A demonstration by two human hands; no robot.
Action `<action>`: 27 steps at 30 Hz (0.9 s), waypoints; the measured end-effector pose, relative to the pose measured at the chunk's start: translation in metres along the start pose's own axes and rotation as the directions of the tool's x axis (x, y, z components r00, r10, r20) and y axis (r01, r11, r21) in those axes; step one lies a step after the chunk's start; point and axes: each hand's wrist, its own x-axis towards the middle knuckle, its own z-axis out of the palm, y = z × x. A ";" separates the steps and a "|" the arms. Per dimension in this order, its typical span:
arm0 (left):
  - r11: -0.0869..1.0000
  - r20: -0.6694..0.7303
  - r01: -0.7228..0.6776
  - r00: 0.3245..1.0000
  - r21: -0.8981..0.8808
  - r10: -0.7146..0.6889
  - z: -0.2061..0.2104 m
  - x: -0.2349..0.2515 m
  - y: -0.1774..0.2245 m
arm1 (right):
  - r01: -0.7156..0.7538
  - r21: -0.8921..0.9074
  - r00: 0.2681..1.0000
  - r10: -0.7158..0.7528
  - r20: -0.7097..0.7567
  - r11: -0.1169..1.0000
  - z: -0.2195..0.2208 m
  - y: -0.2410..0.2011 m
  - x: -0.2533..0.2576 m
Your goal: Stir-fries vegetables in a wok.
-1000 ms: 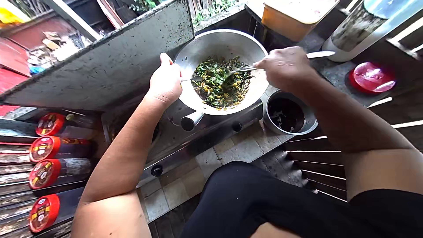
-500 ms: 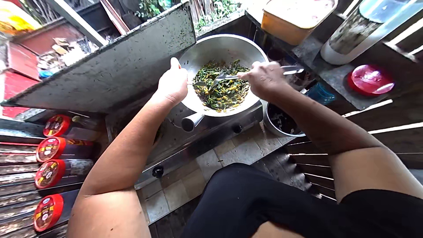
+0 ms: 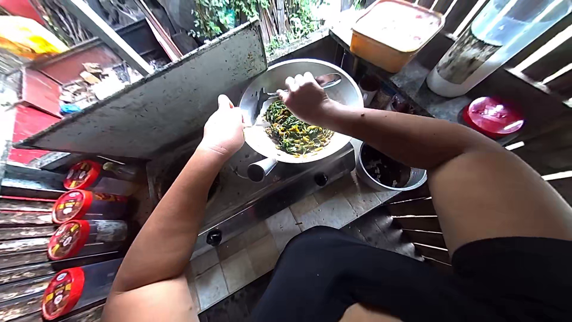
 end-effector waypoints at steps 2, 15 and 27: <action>1.000 -0.004 0.013 1.000 0.003 -0.013 0.000 -0.002 -0.008 | -0.075 -0.005 0.995 0.076 0.070 0.997 0.004 0.010 0.003; 0.994 0.141 0.003 0.990 0.109 -0.019 0.000 0.024 -0.004 | -0.544 -0.259 0.691 0.601 0.401 0.798 -0.088 0.097 0.007; 0.990 0.114 0.129 0.984 0.056 -0.134 0.007 0.036 -0.015 | -0.184 0.093 0.962 0.160 0.223 0.978 0.001 0.115 -0.051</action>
